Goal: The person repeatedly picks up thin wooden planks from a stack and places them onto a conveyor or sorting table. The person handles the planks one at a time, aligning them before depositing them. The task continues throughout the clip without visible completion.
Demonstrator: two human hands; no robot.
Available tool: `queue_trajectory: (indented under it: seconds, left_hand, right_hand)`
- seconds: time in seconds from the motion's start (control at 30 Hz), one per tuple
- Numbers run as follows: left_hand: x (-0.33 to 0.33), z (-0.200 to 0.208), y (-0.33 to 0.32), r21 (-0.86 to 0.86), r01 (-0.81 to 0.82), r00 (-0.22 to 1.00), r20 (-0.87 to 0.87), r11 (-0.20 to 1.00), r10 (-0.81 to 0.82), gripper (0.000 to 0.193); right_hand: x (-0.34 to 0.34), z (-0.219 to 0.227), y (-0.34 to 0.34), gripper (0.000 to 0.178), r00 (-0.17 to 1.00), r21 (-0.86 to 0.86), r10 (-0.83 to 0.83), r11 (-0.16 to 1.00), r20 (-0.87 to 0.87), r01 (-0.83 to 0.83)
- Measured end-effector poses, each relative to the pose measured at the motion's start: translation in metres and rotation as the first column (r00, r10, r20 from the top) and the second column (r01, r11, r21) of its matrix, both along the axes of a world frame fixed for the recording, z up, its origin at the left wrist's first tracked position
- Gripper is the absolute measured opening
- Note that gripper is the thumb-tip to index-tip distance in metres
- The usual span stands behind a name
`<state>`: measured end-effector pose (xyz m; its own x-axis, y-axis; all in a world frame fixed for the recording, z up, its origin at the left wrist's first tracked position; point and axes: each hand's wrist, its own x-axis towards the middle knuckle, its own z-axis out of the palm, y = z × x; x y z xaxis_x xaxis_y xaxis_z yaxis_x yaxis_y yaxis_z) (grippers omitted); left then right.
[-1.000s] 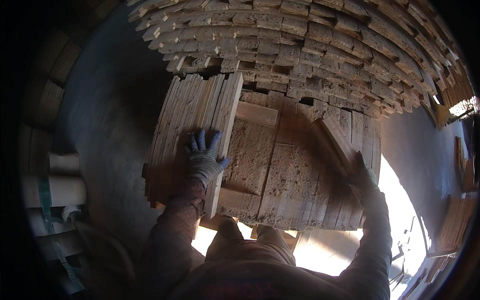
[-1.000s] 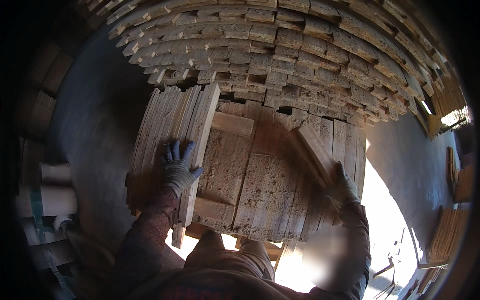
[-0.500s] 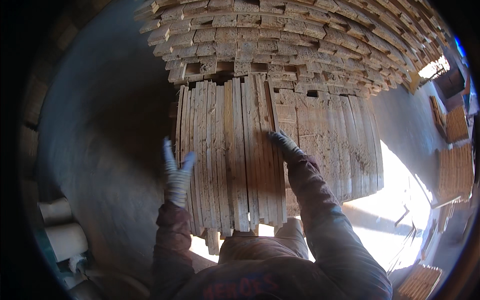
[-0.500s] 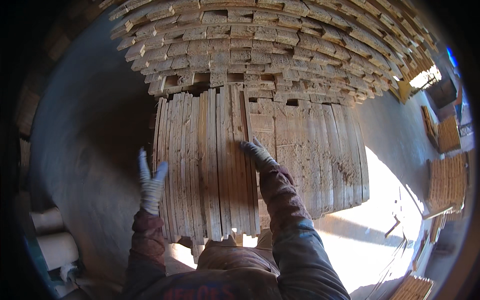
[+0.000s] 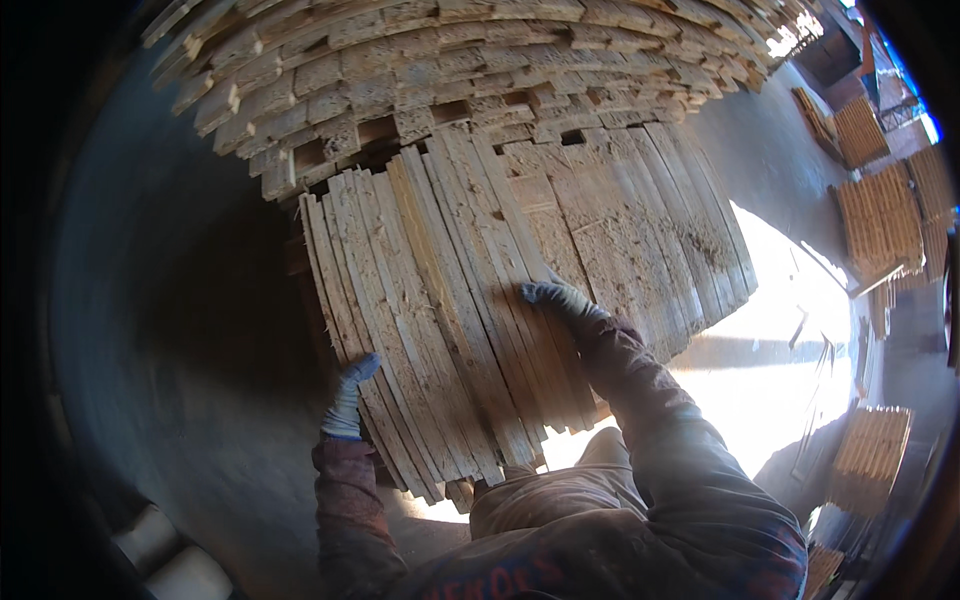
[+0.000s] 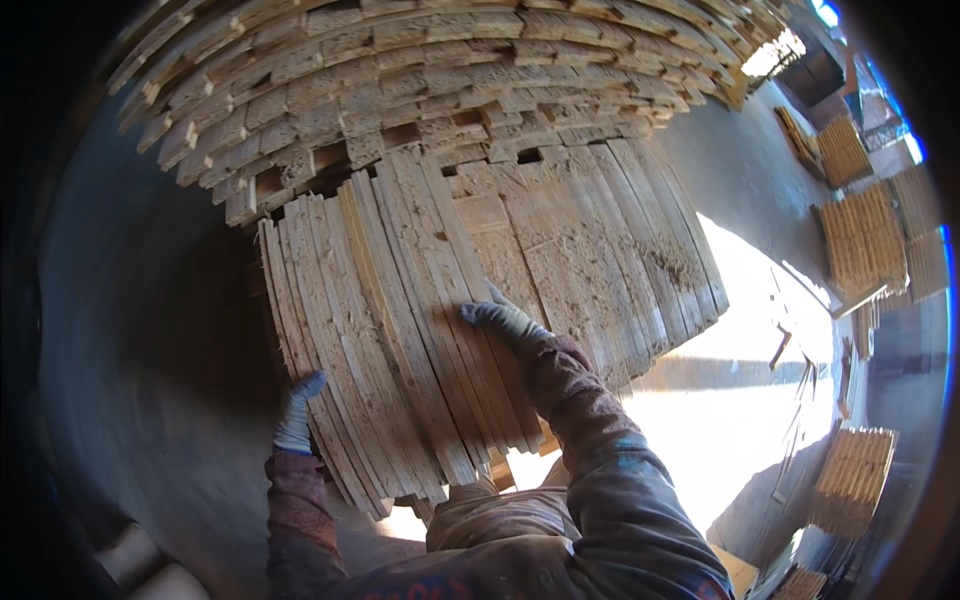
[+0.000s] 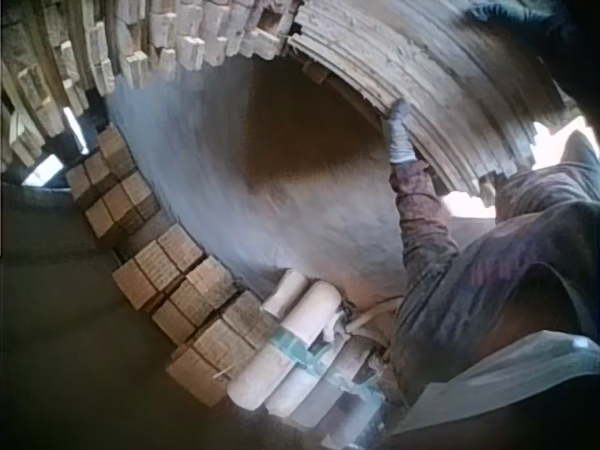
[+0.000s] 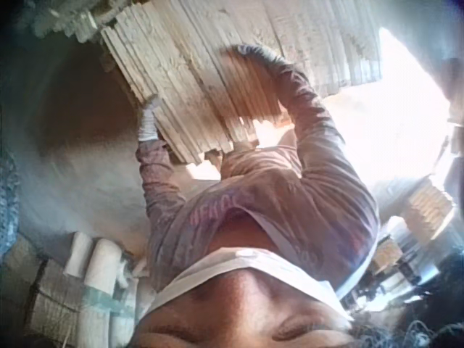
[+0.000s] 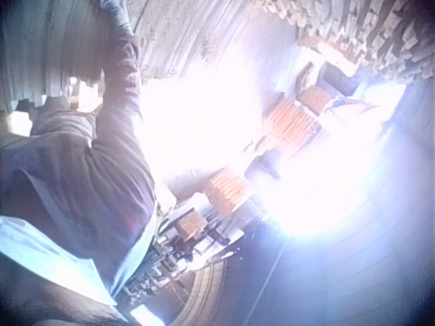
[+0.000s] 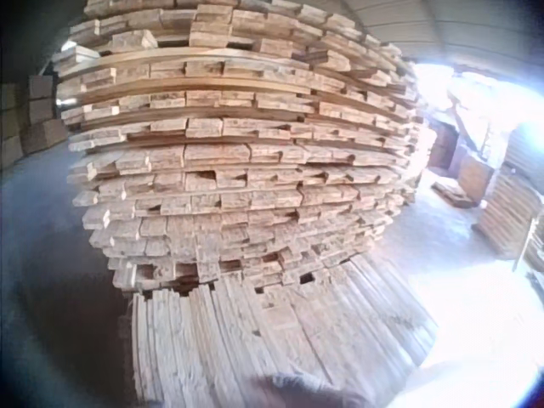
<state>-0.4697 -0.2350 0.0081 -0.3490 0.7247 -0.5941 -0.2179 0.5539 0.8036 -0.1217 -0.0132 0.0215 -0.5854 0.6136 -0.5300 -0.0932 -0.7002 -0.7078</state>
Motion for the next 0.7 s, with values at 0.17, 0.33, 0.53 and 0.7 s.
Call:
queue_trajectory:
  seconds: [0.17, 0.33, 0.53, 0.7]
  left_hand:
    - [-0.029, -0.009, -0.021, 0.039, -0.047, 0.998, 0.035, 0.998, 0.046, 0.047]
    - [-0.005, 0.021, 0.005, 0.091, 0.113, 0.987, 0.105, 0.989, -0.122, 0.062]
    - [0.109, 0.128, 0.049, 0.15, 0.388, 0.819, 0.396, 0.909, -0.415, 0.056]
    - [0.202, 0.256, 0.008, 0.229, 0.805, 0.453, 0.361, 0.548, -0.815, 0.047]
  right_hand:
    - [0.015, -0.04, 0.005, 0.104, 0.992, 0.126, 0.034, 0.992, -0.124, -0.018]
    - [0.075, -0.006, -0.039, 0.11, 0.989, 0.056, -0.112, 0.991, -0.099, 0.118]
    - [0.208, 0.17, -0.178, 0.105, 0.838, 0.285, -0.512, 0.789, -0.187, 0.545]
    - [0.229, 0.371, -0.443, 0.097, 0.448, 0.259, -0.831, 0.376, -0.33, 0.89]
